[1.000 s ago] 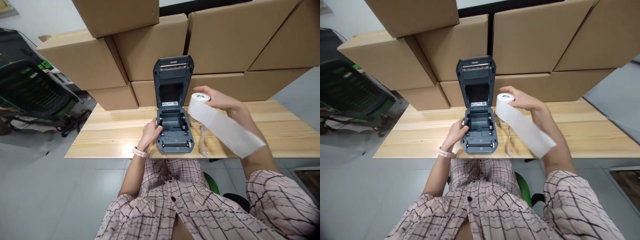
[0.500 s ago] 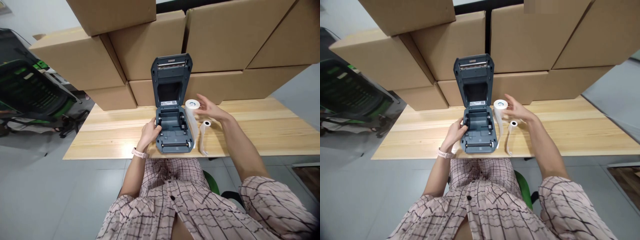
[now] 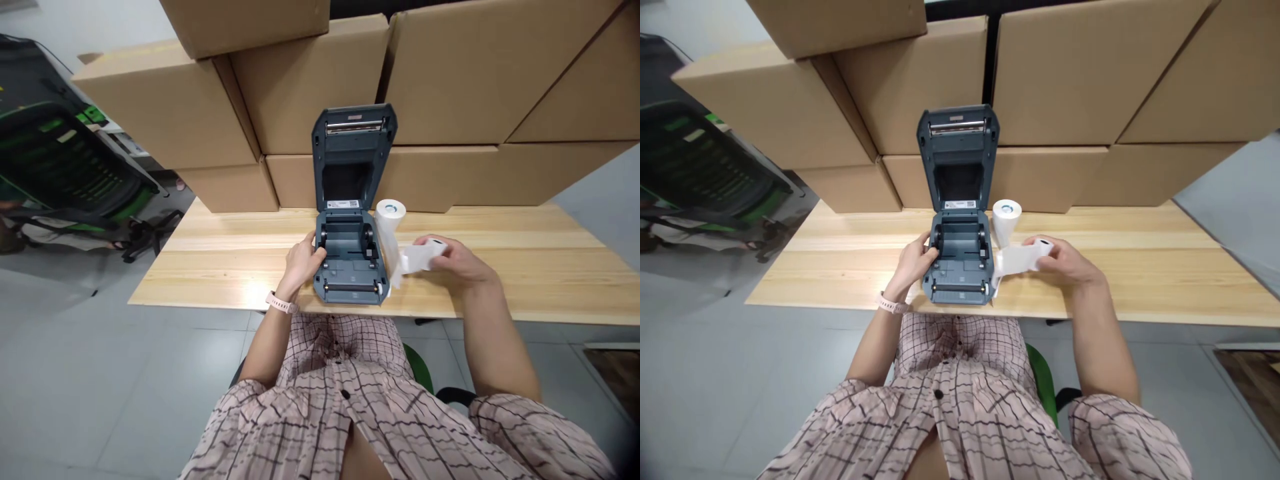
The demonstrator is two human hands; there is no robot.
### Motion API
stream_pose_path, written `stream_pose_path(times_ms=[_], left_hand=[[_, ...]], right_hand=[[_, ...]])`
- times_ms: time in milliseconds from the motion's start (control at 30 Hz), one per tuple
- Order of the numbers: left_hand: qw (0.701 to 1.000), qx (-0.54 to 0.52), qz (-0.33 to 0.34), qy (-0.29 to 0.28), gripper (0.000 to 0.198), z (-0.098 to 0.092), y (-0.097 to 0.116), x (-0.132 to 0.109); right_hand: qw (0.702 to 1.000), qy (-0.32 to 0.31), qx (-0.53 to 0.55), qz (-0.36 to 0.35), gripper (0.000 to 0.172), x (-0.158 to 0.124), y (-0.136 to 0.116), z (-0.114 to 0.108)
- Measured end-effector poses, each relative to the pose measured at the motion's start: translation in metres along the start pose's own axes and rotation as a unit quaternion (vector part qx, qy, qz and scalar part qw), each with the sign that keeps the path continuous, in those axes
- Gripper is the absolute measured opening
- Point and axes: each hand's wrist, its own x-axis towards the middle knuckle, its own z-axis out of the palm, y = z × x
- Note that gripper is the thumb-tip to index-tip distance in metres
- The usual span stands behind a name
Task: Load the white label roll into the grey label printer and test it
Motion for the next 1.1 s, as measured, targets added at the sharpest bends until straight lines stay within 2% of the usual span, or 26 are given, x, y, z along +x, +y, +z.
stream_pose_path(times_ms=[33, 100, 167, 233, 300, 367, 500, 633, 800, 933, 1100], left_hand=[[1.0, -0.002, -0.003, 0.002, 0.064, 0.001, 0.0, 0.0], [1.0, 0.003, -0.008, 0.011, 0.063, 0.002, 0.001, -0.001], [1.0, 0.011, -0.011, 0.02, 0.061, 0.002, 0.002, -0.002], [0.999, 0.018, -0.013, 0.025, 0.06, 0.002, 0.004, -0.003], [0.999, 0.026, -0.012, 0.03, 0.06, 0.002, 0.005, -0.004], [0.999, 0.032, -0.008, 0.035, 0.06, 0.003, 0.004, -0.005], [0.999, 0.0, 0.011, 0.052, 0.061, 0.007, -0.001, -0.004], [0.99, -0.106, 0.064, 0.068, 0.066, 0.016, -0.011, 0.001], [0.963, -0.242, 0.106, 0.044, 0.068, 0.027, -0.021, 0.009], [0.955, -0.272, 0.108, 0.038, 0.066, 0.029, -0.023, 0.011], [0.954, -0.274, 0.114, 0.039, 0.069, 0.029, -0.023, 0.011]], right_hand=[[0.999, -0.009, 0.006, -0.039, 0.064, -0.003, -0.01, -0.002], [0.99, -0.092, -0.013, -0.109, 0.071, -0.002, -0.036, 0.004], [0.96, -0.216, -0.098, -0.15, 0.067, 0.011, -0.065, 0.023], [0.917, -0.273, -0.236, -0.169, 0.058, 0.032, -0.087, 0.052], [0.884, -0.248, -0.342, -0.2, 0.051, 0.053, -0.096, 0.081], [0.854, -0.222, -0.415, -0.222, 0.048, 0.069, -0.093, 0.103], [0.814, -0.217, -0.486, -0.233, 0.049, 0.074, -0.071, 0.121], [0.814, -0.159, -0.509, -0.23, 0.056, 0.064, -0.055, 0.124], [0.832, -0.124, -0.494, -0.222, 0.064, 0.051, -0.046, 0.131], [0.836, -0.11, -0.495, -0.21, 0.066, 0.04, -0.042, 0.133], [0.821, -0.077, -0.506, -0.253, 0.055, 0.013, -0.044, 0.139]])
